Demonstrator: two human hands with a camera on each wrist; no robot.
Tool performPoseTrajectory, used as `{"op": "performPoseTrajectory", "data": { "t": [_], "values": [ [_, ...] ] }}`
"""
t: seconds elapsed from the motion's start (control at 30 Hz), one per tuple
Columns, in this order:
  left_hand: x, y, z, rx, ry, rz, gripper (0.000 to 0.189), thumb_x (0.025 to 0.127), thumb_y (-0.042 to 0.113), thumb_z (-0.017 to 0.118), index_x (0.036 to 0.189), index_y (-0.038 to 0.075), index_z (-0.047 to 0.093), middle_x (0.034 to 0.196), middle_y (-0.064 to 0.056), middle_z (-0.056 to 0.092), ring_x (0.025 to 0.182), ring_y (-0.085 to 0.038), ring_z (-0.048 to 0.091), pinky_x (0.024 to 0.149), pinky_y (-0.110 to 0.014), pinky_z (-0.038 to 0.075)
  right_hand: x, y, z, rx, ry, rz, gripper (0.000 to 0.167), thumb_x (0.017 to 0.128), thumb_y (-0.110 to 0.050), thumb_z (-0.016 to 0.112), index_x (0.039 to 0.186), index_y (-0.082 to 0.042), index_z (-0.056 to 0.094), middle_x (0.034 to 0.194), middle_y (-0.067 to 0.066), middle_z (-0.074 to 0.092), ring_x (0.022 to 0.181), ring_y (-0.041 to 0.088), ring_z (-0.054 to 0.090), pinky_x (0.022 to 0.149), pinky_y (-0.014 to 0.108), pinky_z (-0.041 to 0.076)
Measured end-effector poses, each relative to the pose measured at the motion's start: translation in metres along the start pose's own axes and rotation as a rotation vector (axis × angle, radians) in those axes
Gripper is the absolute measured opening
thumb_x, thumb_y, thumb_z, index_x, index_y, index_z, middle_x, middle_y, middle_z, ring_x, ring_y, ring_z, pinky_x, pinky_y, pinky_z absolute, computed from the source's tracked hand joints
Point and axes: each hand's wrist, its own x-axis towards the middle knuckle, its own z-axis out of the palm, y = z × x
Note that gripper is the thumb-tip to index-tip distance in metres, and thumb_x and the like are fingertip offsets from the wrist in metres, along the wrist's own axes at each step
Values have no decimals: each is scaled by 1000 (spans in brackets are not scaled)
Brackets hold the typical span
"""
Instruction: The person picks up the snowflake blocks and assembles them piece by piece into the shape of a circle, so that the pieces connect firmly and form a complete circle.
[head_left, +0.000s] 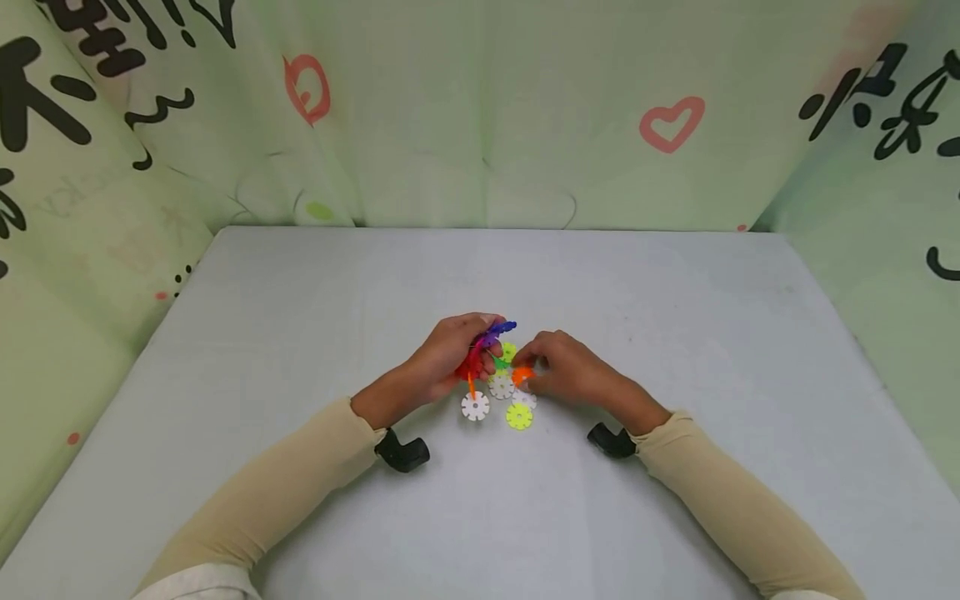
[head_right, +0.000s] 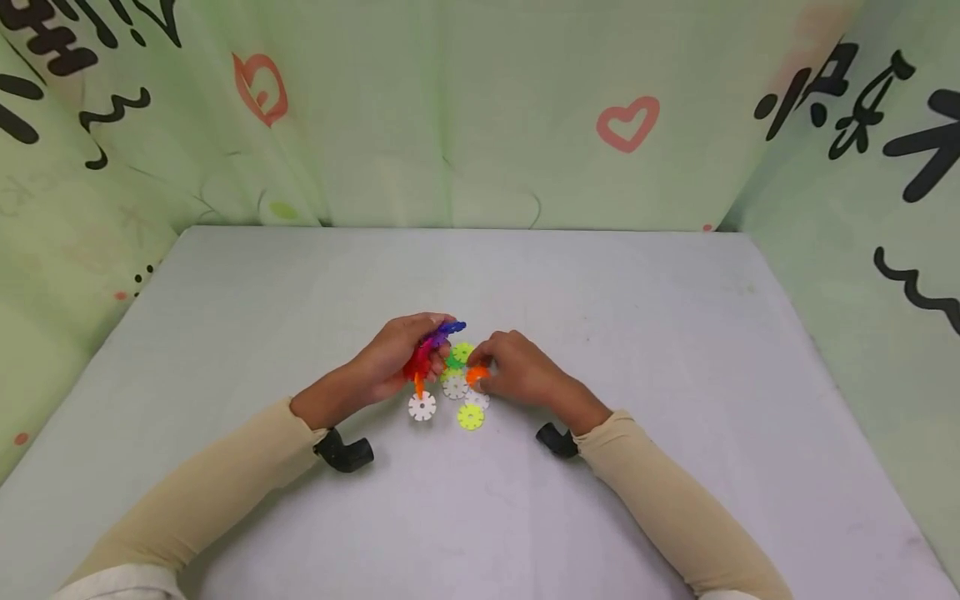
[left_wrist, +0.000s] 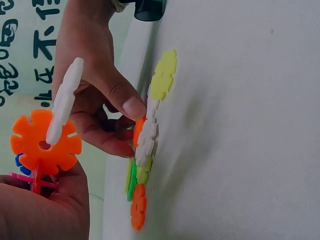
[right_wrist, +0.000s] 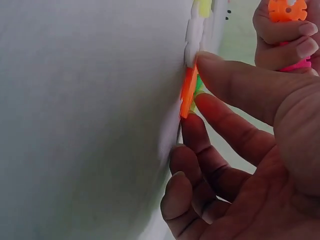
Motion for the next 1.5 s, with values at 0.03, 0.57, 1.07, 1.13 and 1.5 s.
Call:
{"op": "performPoseTrajectory", "data": {
  "t": [0.03,0.57,1.07,1.13,1.5],
  "values": [
    [0,0,0,-4,-8,-5,33,106,23,39,128,3,53,85,-10,59,58,-14,56,58,-22,52,0,0,0,-15,-5,-4,26,82,-8,78,106,-2,72,99,3,66,89,20,54,77,34,46],
    [-2,0,0,11,-26,-55,51,99,35,57,123,-10,50,76,-4,52,57,-12,49,52,-18,46,-5,5,-16,-12,49,50,22,91,-1,59,108,1,73,100,8,70,87,21,57,76,34,48],
    [-4,0,1,64,-53,-78,42,101,26,55,126,-7,54,75,-4,53,57,-11,47,50,-18,43,-3,-7,-35,179,233,97,14,92,-7,66,101,1,72,94,9,71,83,23,65,72,34,52],
    [-4,1,1,79,-60,-77,41,101,26,54,125,-7,53,75,-4,54,56,-11,47,50,-18,43,-3,-8,-35,178,238,80,15,92,-7,67,103,1,73,96,9,71,83,21,65,73,34,52],
    [-6,2,2,110,-93,-73,42,102,26,53,125,-9,51,78,-7,54,55,-12,48,48,-20,41,0,-15,-37,336,272,85,20,91,-9,69,108,0,71,90,8,71,84,35,66,69,29,53]
  ]
}}
